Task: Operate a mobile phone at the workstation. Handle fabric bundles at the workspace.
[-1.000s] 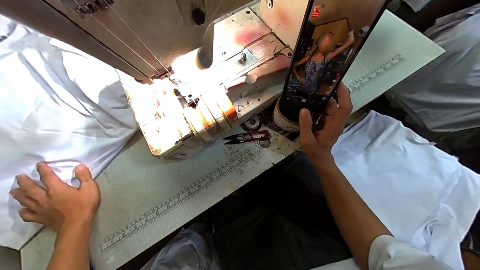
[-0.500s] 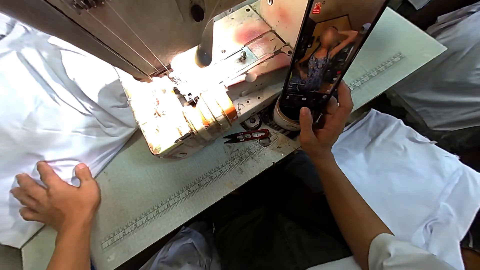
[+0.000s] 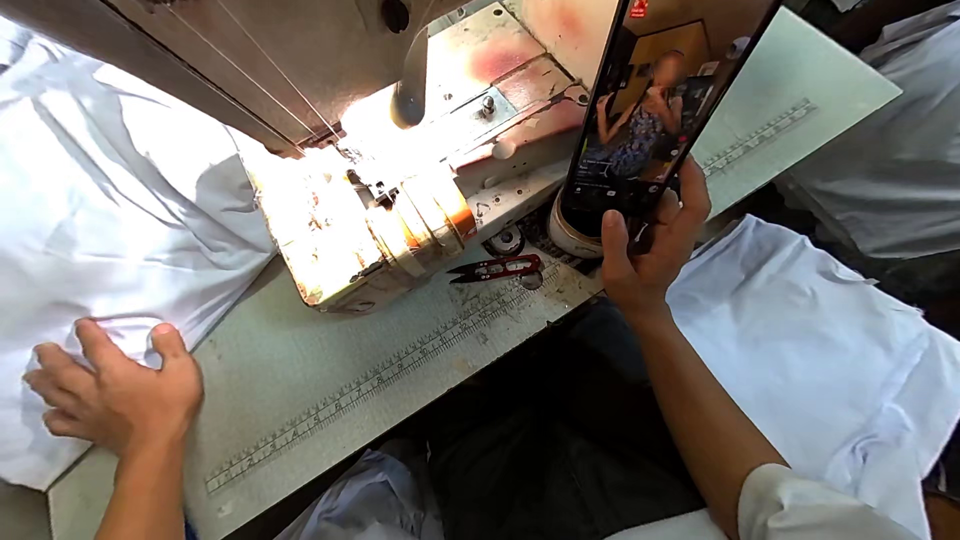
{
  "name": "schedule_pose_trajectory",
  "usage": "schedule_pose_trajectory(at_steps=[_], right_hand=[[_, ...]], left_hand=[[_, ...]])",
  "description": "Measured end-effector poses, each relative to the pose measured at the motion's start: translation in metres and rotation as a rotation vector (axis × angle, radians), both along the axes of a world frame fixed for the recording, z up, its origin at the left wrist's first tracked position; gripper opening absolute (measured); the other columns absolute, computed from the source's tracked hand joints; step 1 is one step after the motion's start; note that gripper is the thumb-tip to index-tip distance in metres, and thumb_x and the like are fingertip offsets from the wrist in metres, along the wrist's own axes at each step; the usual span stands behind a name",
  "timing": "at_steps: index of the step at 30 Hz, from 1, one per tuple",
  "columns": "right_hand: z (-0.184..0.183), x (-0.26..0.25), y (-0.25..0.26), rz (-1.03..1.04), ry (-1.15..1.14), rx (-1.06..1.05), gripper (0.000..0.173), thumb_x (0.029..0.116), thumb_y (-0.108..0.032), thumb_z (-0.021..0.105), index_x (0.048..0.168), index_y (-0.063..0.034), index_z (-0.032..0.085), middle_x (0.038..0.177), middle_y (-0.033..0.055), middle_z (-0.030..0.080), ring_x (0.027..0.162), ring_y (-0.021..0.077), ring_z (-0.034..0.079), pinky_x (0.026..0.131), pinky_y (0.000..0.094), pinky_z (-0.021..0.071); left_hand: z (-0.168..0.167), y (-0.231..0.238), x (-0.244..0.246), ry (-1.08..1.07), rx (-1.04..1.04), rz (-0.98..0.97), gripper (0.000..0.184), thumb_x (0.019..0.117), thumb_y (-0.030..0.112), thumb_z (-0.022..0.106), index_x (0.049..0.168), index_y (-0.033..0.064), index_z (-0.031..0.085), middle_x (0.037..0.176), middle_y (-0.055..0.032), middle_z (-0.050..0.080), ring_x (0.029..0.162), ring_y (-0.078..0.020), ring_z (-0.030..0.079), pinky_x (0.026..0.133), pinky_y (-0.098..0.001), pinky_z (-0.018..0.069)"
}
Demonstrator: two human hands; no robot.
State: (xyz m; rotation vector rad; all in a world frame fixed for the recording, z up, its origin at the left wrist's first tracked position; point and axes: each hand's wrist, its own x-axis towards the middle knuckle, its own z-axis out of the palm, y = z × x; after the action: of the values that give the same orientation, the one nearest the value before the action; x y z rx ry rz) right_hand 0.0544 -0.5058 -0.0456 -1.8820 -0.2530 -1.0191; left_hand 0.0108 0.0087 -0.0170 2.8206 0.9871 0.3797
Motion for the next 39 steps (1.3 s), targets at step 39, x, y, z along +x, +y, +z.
schedule_pose_trajectory(at_steps=[39], right_hand=[[-0.002, 0.0002, -0.0006, -0.02, -0.047, -0.039, 0.06, 0.0992, -0.014, 0.06, 0.148, -0.0023, 0.028, 0.138, 0.0082, 0.053, 0.125, 0.012, 0.058, 0.104, 0.0332, 0.0519]], left_hand=[[0.0001, 0.0001, -0.0006, -0.001, 0.006, -0.002, 0.08, 0.1001, 0.059, 0.042, 0.162, 0.0102, 0.027, 0.168, -0.0274, 0.014, 0.154, -0.052, 0.012, 0.116, -0.0749, 0.0141]])
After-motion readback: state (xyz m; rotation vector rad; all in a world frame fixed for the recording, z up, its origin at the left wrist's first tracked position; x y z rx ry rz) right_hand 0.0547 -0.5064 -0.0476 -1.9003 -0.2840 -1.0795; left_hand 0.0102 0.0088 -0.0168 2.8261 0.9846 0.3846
